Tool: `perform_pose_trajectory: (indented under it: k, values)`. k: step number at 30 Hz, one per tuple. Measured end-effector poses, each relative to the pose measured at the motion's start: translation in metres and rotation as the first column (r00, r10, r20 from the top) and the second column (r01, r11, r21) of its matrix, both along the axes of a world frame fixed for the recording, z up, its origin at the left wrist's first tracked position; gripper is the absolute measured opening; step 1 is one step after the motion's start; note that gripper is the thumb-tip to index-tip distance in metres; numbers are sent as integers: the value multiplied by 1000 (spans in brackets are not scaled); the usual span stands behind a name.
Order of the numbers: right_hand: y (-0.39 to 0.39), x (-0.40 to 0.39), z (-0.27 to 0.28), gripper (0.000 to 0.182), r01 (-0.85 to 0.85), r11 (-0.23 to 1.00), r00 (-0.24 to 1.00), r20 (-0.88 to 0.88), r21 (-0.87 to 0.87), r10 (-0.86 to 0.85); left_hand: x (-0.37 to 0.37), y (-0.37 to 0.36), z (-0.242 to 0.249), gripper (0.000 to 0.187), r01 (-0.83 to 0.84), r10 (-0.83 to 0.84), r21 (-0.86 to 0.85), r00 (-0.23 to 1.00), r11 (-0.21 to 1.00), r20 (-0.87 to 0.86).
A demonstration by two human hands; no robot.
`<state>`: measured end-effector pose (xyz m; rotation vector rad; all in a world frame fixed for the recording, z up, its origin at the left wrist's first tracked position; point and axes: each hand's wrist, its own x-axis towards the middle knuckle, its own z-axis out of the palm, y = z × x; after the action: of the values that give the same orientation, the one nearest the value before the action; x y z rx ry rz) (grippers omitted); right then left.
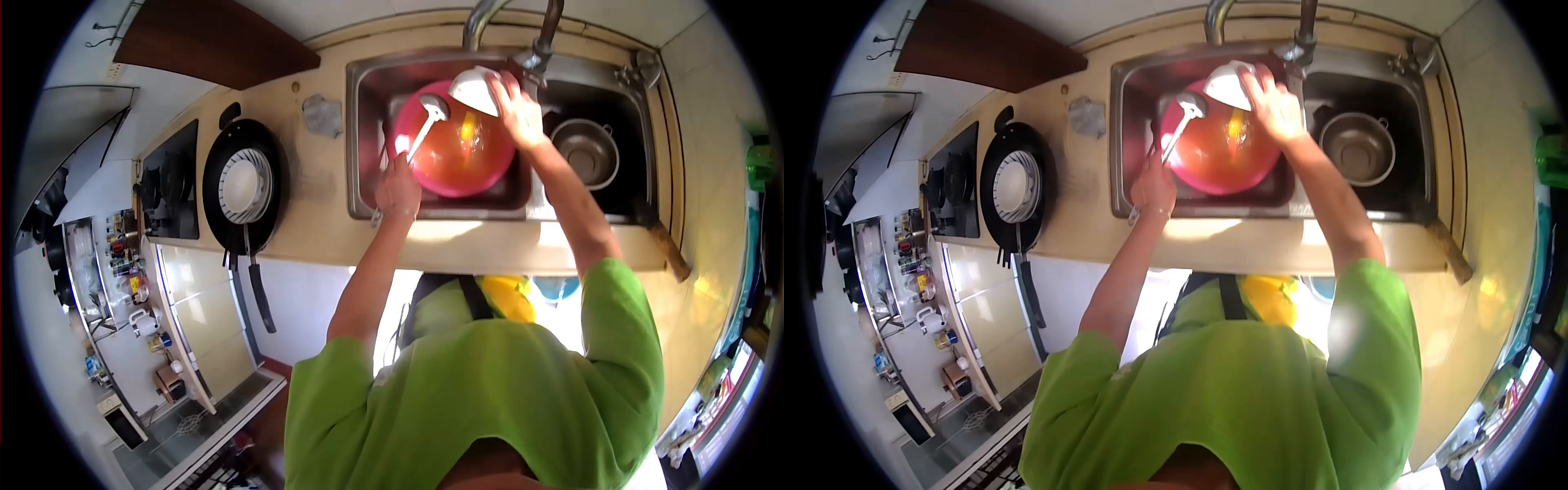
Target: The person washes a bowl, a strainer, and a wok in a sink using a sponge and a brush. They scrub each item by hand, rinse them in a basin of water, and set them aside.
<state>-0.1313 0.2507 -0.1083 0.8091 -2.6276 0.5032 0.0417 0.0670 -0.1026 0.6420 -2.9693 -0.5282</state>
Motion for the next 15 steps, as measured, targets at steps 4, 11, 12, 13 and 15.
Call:
perform_pose_trajectory:
  k: [4, 11, 12, 13, 15]
  values:
    - [2, 10, -6, 44, -7, 999, 1000, -30, -51, 6, -8, -9, 4, 25, 71, -67, -164, 997, 984, 34]
    - [0, -1, -14, 43, -19, 991, 994, -105, -132, 5, -33, -10, 11, 32, 45, -31, -221, 998, 974, 63]
    - [-2, -5, -8, 42, -28, 997, 998, -60, -73, 24, -35, -9, 11, 33, 10, 7, -183, 996, 983, 94]
    - [0, 3, -7, 41, -41, 999, 999, 17, -8, 41, -21, -6, 10, 34, -21, 43, -139, 987, 990, 157]
    - [1, 5, -8, 40, -14, 994, 999, 51, -106, 19, -31, -9, 4, 37, -10, 34, -137, 984, 991, 176]
